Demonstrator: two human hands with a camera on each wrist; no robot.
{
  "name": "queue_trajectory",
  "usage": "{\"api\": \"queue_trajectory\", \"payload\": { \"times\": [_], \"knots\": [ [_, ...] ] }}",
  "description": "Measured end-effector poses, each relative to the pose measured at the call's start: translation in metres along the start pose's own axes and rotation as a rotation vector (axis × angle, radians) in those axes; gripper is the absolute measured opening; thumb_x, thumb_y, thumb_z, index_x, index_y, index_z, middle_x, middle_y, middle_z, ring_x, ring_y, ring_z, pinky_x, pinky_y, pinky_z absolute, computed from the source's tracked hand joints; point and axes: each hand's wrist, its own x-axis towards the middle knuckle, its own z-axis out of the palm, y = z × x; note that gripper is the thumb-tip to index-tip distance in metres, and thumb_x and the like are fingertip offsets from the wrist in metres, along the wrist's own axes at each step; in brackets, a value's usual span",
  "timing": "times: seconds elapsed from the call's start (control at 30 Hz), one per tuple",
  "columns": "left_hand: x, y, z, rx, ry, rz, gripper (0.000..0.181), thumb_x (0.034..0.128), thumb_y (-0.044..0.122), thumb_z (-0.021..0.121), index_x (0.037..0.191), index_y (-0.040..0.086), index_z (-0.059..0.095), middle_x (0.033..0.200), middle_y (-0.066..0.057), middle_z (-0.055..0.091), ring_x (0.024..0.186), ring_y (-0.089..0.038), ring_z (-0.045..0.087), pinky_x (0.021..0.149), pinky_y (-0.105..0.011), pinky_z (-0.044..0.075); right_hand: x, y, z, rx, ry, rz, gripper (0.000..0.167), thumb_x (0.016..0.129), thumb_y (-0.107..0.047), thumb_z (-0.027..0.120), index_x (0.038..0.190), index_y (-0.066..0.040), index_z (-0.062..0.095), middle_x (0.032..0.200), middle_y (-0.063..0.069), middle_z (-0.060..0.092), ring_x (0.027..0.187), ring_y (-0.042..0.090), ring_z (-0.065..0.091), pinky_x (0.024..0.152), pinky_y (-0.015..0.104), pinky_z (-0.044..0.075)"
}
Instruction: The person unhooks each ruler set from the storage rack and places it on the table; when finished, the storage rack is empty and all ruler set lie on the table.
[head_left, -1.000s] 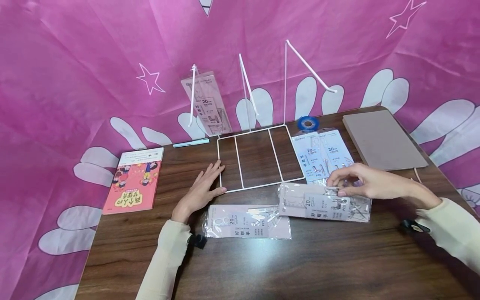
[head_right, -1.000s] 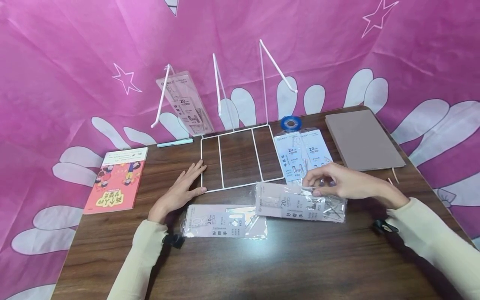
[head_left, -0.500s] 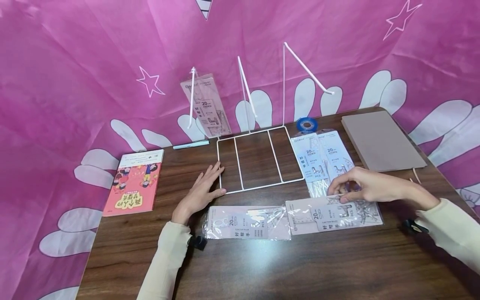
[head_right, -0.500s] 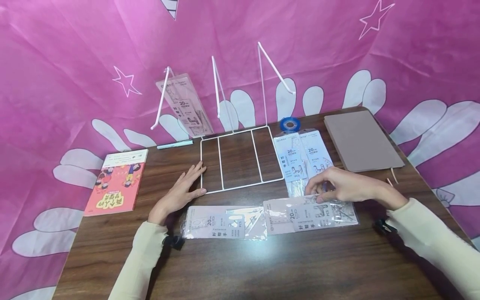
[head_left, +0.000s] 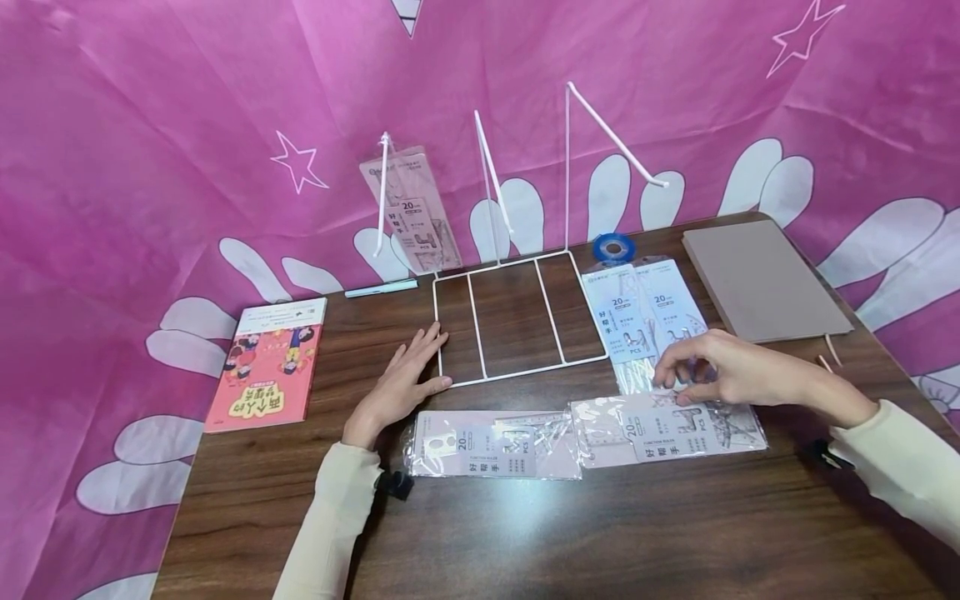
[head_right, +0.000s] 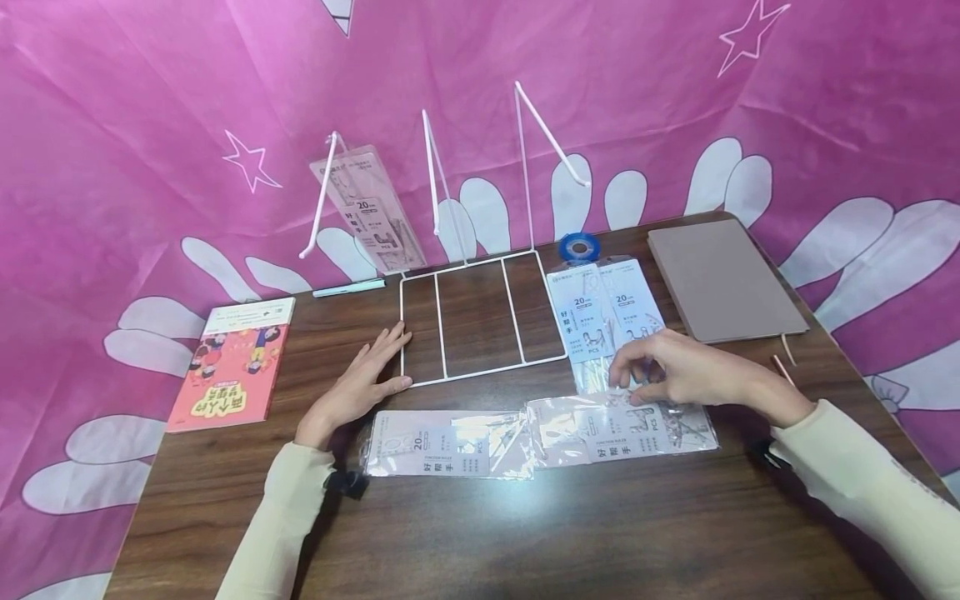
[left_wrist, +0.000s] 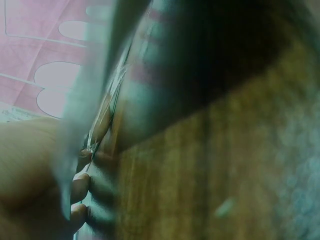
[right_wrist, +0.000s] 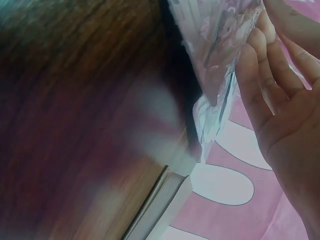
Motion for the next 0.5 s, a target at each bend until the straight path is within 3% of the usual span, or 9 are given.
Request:
{"api": "queue_trajectory", "payload": {
  "times": [0.23,0.5],
  "knots": [
    [0.0,0.0,-0.001,0.005,0.004,0.001,0.077,0.103,0.028,0.068,0.165,0.005,0.028,0.176,-0.011,0.01,0.162,-0.034,0.004,0.128,-0.057,-0.001,0.013,-0.006,0.004,-0.013,0.077,-0.012,0.027,0.087,-0.012,0.086,0.106,-0.026,0.074,0.087,-0.017,0.066,0.074,0.005,0.059,0.063,0.023,0.053],
    [0.001,0.0,0.0,0.002,-0.001,0.002,0.077,0.1032,0.027,0.068,0.165,0.005,0.028,0.176,-0.011,0.01,0.162,-0.033,0.003,0.128,-0.057,-0.001,0.056,-0.012,0.017,0.029,0.132,0.04,0.023,0.087,-0.012,0.087,0.105,-0.019,0.074,0.085,-0.012,0.066,0.073,0.008,0.061,0.064,0.025,0.055]
  ]
}}
